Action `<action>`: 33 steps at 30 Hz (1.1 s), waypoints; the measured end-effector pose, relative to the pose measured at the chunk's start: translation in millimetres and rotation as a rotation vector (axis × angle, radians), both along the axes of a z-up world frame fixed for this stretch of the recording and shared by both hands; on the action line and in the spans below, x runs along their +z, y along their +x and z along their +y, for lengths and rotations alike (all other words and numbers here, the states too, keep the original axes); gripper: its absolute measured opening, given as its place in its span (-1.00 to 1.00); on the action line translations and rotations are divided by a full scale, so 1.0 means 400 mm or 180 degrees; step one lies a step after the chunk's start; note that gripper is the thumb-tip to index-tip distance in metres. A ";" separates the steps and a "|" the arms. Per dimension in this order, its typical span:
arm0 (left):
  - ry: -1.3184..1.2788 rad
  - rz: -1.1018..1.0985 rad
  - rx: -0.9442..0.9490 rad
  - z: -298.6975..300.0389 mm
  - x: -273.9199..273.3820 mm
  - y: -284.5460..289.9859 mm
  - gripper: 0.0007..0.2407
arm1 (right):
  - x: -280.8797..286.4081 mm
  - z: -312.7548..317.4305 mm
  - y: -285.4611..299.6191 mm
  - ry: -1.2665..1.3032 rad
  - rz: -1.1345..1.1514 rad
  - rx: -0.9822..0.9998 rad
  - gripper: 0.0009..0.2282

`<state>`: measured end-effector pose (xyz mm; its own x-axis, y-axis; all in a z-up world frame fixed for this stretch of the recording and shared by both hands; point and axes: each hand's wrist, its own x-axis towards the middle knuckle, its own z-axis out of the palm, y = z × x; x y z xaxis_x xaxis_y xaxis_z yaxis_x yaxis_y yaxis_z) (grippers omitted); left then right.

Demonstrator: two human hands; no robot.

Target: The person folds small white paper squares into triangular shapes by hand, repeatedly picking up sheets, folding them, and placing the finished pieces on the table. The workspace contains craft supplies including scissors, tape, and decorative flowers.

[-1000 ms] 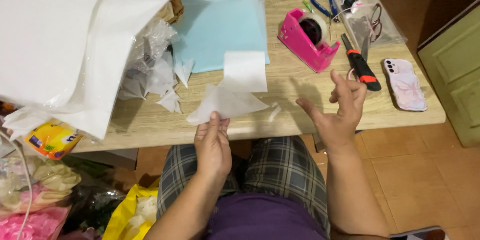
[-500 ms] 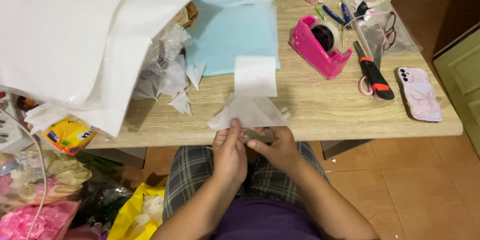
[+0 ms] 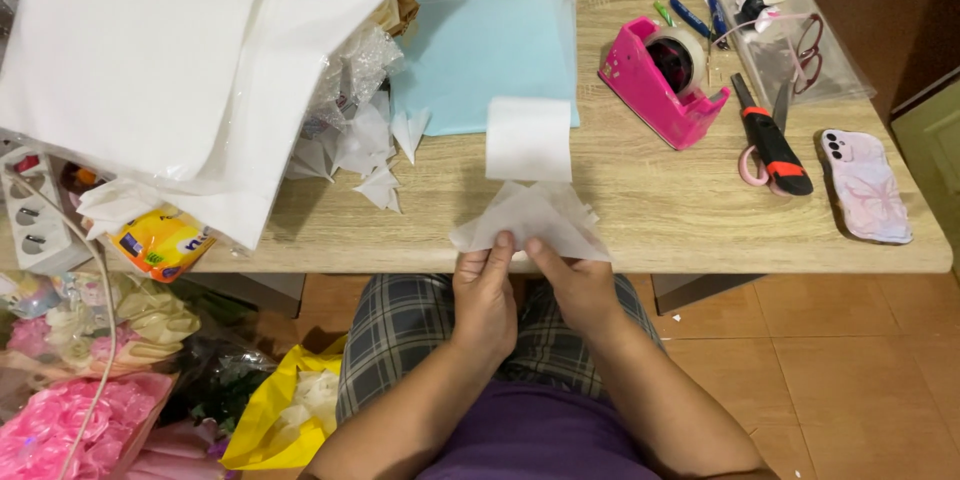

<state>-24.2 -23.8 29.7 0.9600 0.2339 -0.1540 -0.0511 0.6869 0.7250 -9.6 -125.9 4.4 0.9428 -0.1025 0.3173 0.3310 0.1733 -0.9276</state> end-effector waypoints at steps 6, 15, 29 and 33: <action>0.0024 -0.0086 -0.0075 -0.002 0.011 -0.021 -0.77 | 0.013 0.010 0.003 0.0474 0.0062 0.0034 -0.77; 0.0132 -0.0323 -0.0225 -0.003 -0.027 -0.012 -0.77 | 0.035 -0.004 0.000 0.0671 0.0042 0.0146 -0.77; -0.0143 -0.0157 0.0089 -0.018 -0.078 0.000 -0.80 | -0.097 0.017 -0.005 0.1402 0.0364 -0.0059 -0.90; -0.0157 -0.0066 0.0062 -0.028 -0.106 -0.001 -0.74 | -0.055 0.034 -0.024 0.1568 0.0426 -0.0128 -0.93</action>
